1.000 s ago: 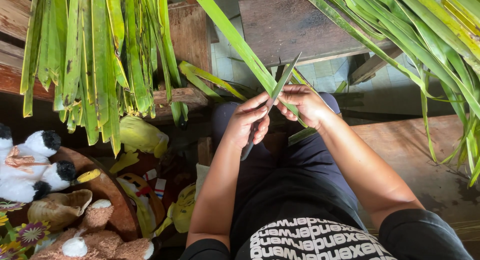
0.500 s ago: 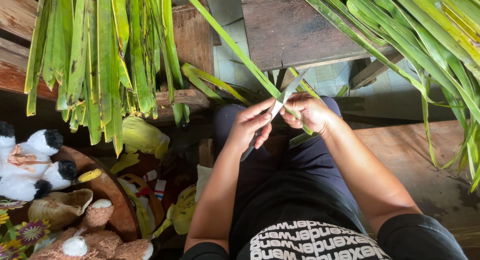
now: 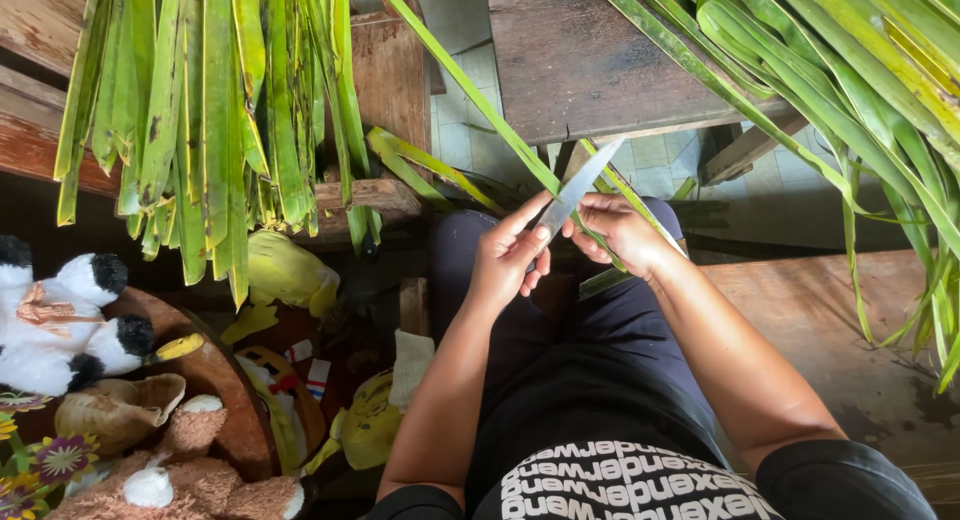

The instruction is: Stripping the midrib from palm leaves using a knife

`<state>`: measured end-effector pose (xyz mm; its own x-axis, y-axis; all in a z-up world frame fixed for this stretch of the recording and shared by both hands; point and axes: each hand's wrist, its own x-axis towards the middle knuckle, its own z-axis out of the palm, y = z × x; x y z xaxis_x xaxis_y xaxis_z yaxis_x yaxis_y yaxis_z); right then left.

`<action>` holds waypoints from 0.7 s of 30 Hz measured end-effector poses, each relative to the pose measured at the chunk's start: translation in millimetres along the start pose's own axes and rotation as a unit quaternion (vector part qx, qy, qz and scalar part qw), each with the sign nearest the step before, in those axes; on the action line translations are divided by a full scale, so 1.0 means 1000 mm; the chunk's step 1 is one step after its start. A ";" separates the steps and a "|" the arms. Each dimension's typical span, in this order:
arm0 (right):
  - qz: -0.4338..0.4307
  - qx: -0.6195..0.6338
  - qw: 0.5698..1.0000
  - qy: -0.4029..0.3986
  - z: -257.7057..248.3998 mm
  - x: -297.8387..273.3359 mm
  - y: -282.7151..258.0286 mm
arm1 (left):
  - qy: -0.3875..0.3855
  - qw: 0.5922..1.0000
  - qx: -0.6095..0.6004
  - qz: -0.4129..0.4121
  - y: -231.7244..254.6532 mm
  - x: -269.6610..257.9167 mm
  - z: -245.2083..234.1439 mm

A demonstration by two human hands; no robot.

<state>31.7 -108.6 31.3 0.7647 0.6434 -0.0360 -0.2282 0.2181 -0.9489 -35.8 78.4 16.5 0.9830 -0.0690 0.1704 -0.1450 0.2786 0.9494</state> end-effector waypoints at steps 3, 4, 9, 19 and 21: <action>0.013 -0.003 1.000 -0.013 -0.004 -0.001 0.013 | 0.037 0.999 -0.019 0.032 -0.016 0.006 -0.010; 0.014 -0.004 1.000 -0.013 -0.002 -0.002 0.011 | 0.039 0.999 -0.020 0.032 -0.016 0.007 -0.009; -0.062 -0.023 0.997 0.046 0.002 0.003 0.013 | 0.008 0.998 -0.067 0.017 -0.015 0.005 -0.001; -0.119 0.001 0.991 0.058 0.003 0.009 0.017 | 0.012 0.996 -0.091 0.009 -0.021 0.005 0.005; -0.108 0.025 0.991 0.072 0.007 0.004 0.014 | 0.021 0.996 -0.091 0.014 -0.018 0.007 0.008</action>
<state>27.5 -97.3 20.0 0.8761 0.4671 0.1196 -0.0754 0.3777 -0.9229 -27.5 65.6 2.3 0.9832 -0.0196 0.1813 -0.1535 0.4484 0.8806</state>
